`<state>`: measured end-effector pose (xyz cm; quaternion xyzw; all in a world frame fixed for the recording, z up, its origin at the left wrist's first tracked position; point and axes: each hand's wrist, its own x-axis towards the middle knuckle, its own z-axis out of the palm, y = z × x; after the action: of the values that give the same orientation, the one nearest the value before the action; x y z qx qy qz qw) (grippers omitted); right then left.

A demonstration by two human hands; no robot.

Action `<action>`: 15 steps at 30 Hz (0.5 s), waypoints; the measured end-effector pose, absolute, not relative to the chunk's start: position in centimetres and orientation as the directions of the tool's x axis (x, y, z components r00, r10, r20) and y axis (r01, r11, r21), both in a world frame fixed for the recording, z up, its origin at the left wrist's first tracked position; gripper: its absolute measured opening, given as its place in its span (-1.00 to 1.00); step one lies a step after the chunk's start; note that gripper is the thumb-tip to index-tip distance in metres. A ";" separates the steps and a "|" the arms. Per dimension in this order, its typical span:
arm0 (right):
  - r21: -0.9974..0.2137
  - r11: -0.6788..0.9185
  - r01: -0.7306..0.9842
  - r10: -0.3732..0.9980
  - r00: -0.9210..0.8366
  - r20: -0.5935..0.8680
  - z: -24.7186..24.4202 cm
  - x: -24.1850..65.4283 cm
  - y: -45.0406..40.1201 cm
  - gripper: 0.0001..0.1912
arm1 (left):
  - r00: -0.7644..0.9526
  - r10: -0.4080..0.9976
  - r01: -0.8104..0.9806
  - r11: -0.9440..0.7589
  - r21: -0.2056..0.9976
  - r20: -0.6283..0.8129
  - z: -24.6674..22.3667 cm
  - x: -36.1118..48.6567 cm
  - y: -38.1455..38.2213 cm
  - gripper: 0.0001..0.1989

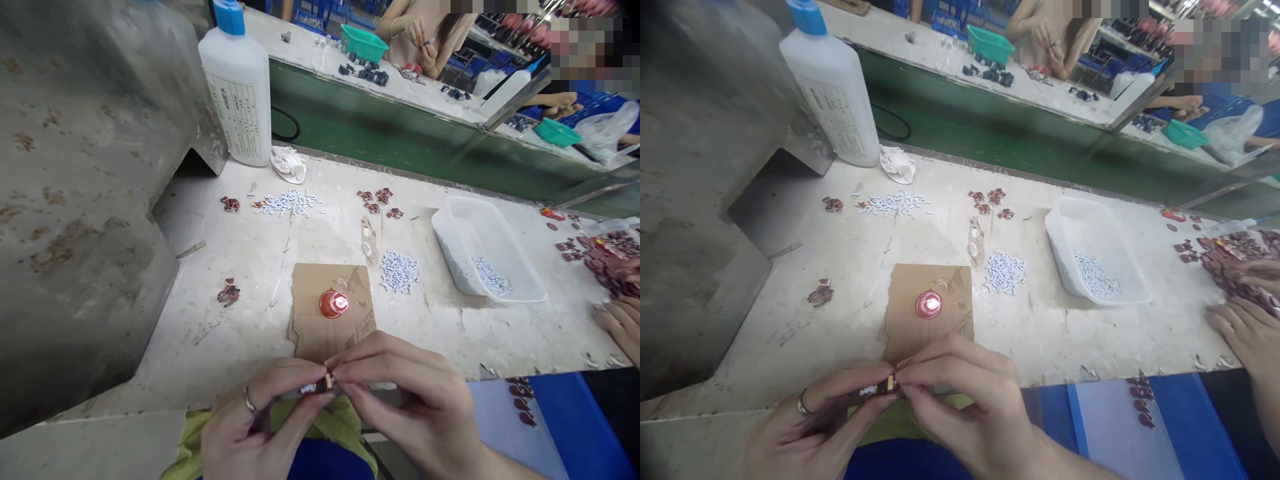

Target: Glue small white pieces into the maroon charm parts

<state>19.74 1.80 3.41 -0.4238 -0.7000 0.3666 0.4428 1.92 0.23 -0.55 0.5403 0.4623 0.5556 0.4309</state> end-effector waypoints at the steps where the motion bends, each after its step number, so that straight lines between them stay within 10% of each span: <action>1: -0.857 0.409 0.313 0.902 -0.281 0.328 3.4 19.9 1.5 -0.70 | -0.043 0.977 0.028 -0.206 0.978 0.207 -0.6 1.8 0.3 -0.71; 6: -0.697 0.530 0.484 0.842 -0.398 0.364 4.1 20.5 0.7 -0.60 | -0.067 0.985 -0.023 -0.160 0.987 0.158 -0.6 2.1 0.3 -0.75; 15: -0.929 0.265 0.258 0.924 -0.345 0.167 4.3 19.7 3.1 -0.71 | -0.153 0.982 -0.022 -0.115 0.993 0.111 -1.1 3.0 -0.6 -0.67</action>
<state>19.68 3.12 4.27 -0.4242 -0.6963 0.4333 0.3841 3.04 -0.60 -1.08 0.4802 0.4996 0.5719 0.4390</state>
